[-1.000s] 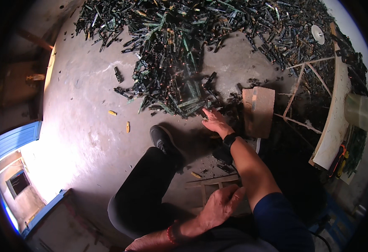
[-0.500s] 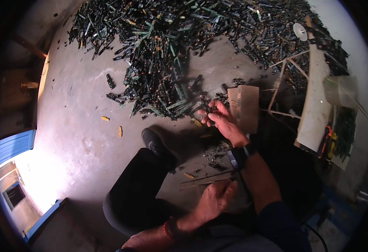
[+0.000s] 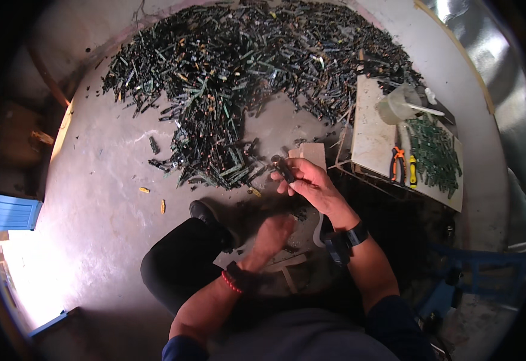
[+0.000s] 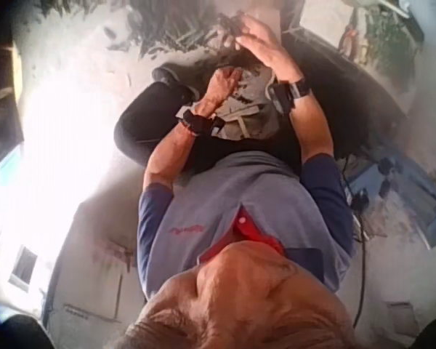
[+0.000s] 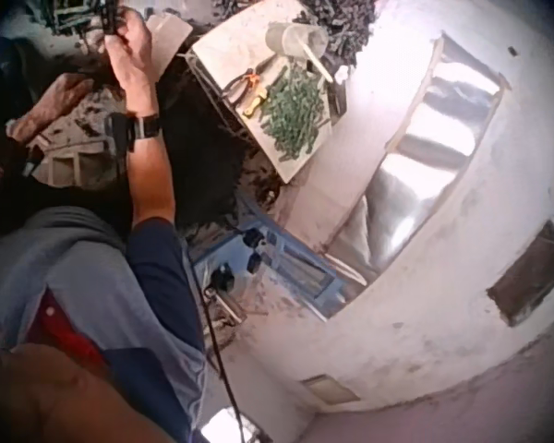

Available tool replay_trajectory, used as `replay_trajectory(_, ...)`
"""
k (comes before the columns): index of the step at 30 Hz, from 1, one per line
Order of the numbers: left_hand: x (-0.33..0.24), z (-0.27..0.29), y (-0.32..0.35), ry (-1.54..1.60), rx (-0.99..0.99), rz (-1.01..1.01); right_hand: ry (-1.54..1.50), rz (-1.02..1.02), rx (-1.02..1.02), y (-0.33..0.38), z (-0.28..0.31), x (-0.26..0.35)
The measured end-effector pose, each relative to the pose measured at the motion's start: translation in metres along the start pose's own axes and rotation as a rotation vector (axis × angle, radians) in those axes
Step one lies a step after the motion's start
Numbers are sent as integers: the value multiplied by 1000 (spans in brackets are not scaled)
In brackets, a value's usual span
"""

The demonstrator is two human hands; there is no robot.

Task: The person sits on the floor and uses pliers and a screwdriver to remove components from green circuit boards. They place the processed boards on a nearby table and discard the removed parts onto a pile on the floor.

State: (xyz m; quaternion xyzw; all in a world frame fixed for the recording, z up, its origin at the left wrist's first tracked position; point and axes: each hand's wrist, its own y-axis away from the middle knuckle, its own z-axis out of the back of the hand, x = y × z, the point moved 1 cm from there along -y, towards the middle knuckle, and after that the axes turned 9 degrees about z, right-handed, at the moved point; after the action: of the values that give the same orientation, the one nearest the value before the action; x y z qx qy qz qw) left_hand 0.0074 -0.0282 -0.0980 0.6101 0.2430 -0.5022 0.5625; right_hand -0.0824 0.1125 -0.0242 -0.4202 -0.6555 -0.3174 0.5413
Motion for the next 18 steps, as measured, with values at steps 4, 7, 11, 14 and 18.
replay_trajectory(4, -19, 7, 13, 134, 40, 1, 49, -3, 16, 28, -11, 32)
replay_trajectory(7, -28, 14, 32, 288, 111, 10, 31, -76, 22, 66, -24, 54)
replay_trajectory(11, -3, 29, 39, 403, 23, 117, 28, -119, 22, 115, -51, 51)
replay_trajectory(14, -6, 32, 50, 528, 22, 209, 44, -106, -22, 144, -65, 36)
replay_trajectory(18, 11, 14, 65, 726, 89, 290, 110, -113, -85, 164, -82, 23)
